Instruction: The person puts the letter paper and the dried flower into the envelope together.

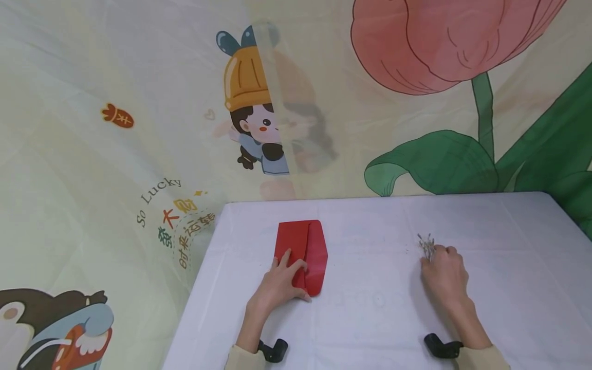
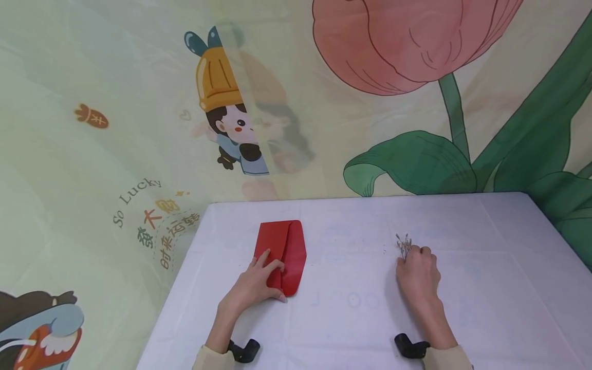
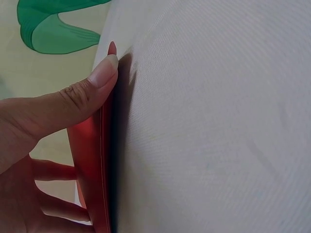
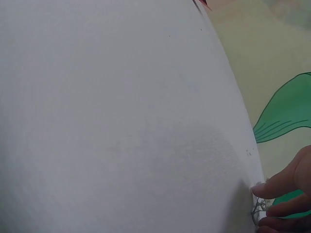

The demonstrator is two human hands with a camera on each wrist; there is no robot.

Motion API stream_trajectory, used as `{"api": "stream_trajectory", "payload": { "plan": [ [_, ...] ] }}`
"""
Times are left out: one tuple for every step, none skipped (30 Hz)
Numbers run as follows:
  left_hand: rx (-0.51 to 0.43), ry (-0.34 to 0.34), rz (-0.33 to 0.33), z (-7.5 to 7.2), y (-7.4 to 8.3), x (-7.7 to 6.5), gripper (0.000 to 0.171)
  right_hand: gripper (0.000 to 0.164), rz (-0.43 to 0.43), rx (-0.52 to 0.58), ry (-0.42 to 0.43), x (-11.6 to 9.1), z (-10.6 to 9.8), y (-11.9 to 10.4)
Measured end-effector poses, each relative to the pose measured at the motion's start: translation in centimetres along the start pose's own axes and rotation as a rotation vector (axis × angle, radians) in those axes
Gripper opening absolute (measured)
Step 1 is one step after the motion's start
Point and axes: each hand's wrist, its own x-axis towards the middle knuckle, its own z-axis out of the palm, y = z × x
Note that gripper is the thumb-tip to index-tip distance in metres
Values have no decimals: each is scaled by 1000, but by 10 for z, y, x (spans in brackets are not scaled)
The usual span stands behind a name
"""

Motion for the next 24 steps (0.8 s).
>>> {"api": "stream_trajectory", "payload": {
  "plan": [
    [0, 1, -1, 0, 0, 0, 66, 45, -5, 0, 0, 1, 0, 0],
    [1, 1, -2, 0, 0, 0, 66, 44, -11, 0, 2, 1, 1, 0],
    [0, 1, -2, 0, 0, 0, 66, 43, -16, -1, 4, 2, 1, 0],
    [0, 1, -2, 0, 0, 1, 66, 43, -19, -2, 8, 2, 2, 1],
    [0, 0, -3, 0, 0, 1, 66, 42, -21, -3, 10, 3, 3, 1],
    [0, 0, -3, 1, 0, 1, 66, 41, -22, -3, 14, 3, 3, 1],
    [1, 0, -3, 1, 0, 1, 66, 39, -22, -5, 17, 3, 4, 1],
    [1, 0, -4, 1, 0, 1, 66, 37, -23, -8, 22, 4, 5, 0],
    [0, 0, -4, 1, 0, 1, 66, 36, -23, -11, 26, 4, 5, 0],
    [0, 0, -5, 1, 0, 1, 66, 34, -20, -13, 31, 4, 5, 0],
    [0, 0, -5, 1, 0, 1, 66, 32, -17, -15, 34, 4, 6, 0],
    [-1, 1, -4, 1, 1, 1, 66, 31, -15, -16, 37, 4, 6, 0],
    [-2, 2, -4, 1, 1, 1, 65, 30, -13, -17, 40, 4, 6, 0],
    [-3, 2, -4, 1, 1, 1, 65, 29, -10, -16, 41, 3, 6, -1],
    [-3, 3, -5, 1, 1, 1, 65, 28, -9, -13, 43, 3, 6, -1],
    [-3, 3, -5, 1, 1, 1, 65, 27, -8, -10, 45, 3, 6, -1],
    [-3, 3, -5, 1, 1, 1, 65, 26, -8, -6, 47, 3, 6, -1],
    [-4, 3, -6, 1, 1, 1, 65, 26, -8, -2, 47, 2, 5, -1],
    [-4, 3, -7, 1, 1, 1, 66, 25, -7, 1, 47, 2, 5, -1],
    [-5, 2, -9, 1, 1, 0, 66, 25, -7, 5, 47, 2, 5, -1],
    [-4, 2, -9, 1, 1, 0, 66, 24, -6, 10, 46, 2, 5, -1],
    [-5, 3, -9, 1, 1, 0, 66, 24, -5, 13, 44, 1, 5, -1],
    [-6, 5, -9, 1, 1, 0, 66, 24, -2, 15, 43, 1, 5, -1],
    [-5, 6, -8, 1, 1, 1, 66, 24, 1, 19, 41, 1, 5, -1]
  ]
}}
